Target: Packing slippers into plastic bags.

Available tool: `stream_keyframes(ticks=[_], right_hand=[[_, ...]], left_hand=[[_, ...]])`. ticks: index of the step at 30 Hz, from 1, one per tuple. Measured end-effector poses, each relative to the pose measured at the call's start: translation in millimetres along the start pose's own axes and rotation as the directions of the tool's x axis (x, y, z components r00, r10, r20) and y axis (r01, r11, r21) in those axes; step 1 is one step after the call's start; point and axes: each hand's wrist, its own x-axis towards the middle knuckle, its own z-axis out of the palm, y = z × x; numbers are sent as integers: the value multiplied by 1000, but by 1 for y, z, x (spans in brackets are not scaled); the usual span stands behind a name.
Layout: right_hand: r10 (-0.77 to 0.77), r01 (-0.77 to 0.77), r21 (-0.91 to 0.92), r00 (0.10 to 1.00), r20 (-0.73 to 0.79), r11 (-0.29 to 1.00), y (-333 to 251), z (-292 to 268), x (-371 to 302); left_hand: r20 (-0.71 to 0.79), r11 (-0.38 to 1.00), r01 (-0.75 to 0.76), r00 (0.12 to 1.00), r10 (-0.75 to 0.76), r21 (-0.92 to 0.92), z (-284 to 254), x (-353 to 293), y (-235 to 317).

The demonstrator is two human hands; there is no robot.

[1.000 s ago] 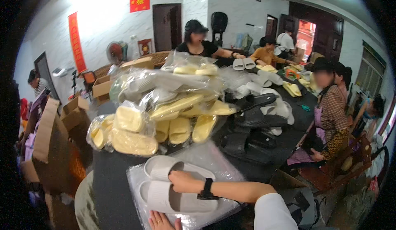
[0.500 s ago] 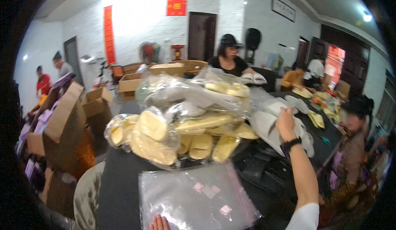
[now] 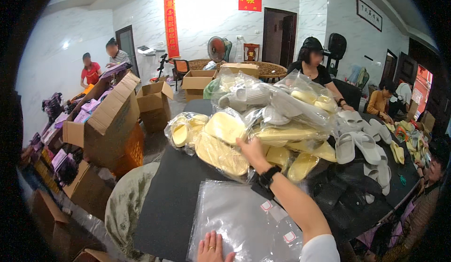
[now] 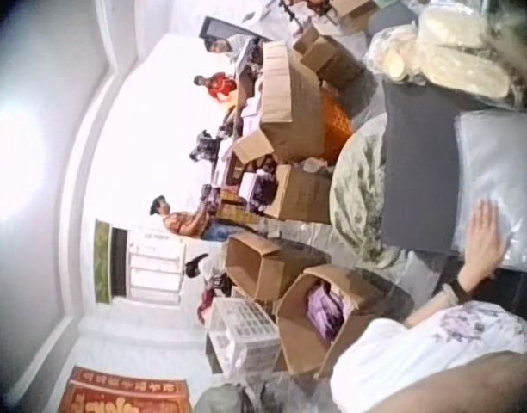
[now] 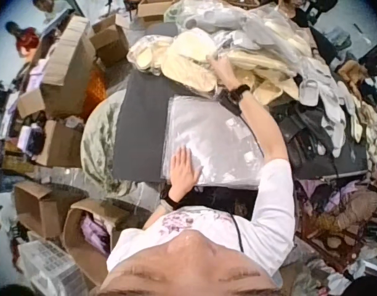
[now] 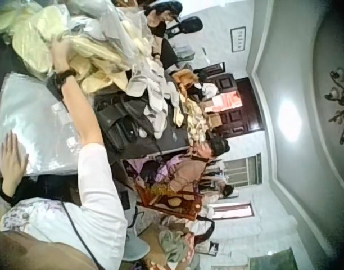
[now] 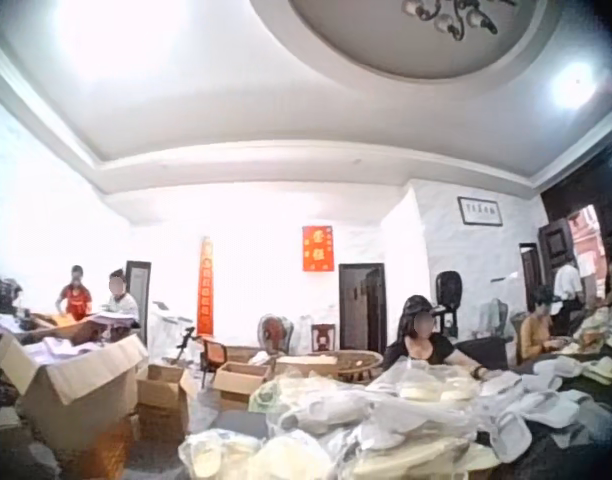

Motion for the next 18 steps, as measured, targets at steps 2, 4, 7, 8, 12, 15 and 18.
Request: stream_keyframes(ticks=[2,4,7,8,12,15,18], right_hand=[[95,-96,-95,995,-15,991,-11,0,4],[-342,283,-283,921,-187,916,-24,0,1],[-443,406,-297,894,-67,864,-55,-20,-40],[-577,551,-288,817,-5,783,-62,-30,-55],[-803,790,-368,574,159,491,-60,-94,-128],[-721,797,-367,597,352,480,-18,-139,-175],[-303,622,-553,770,562,554,15,-171,-234]], left_hand=[[-10,1000,-7,1000,7,-8,10,-1,-2],[-19,1000,-7,1000,7,-19,13,-2,-4],[-18,1000,-12,1000,12,-21,13,-3,-7],[-20,1000,-14,1000,14,24,7,1,-8],[-50,997,-30,998,34,73,9,1,-11],[-49,996,-29,998,33,79,6,5,-10],[-216,970,-231,946,241,70,10,3,-16]])
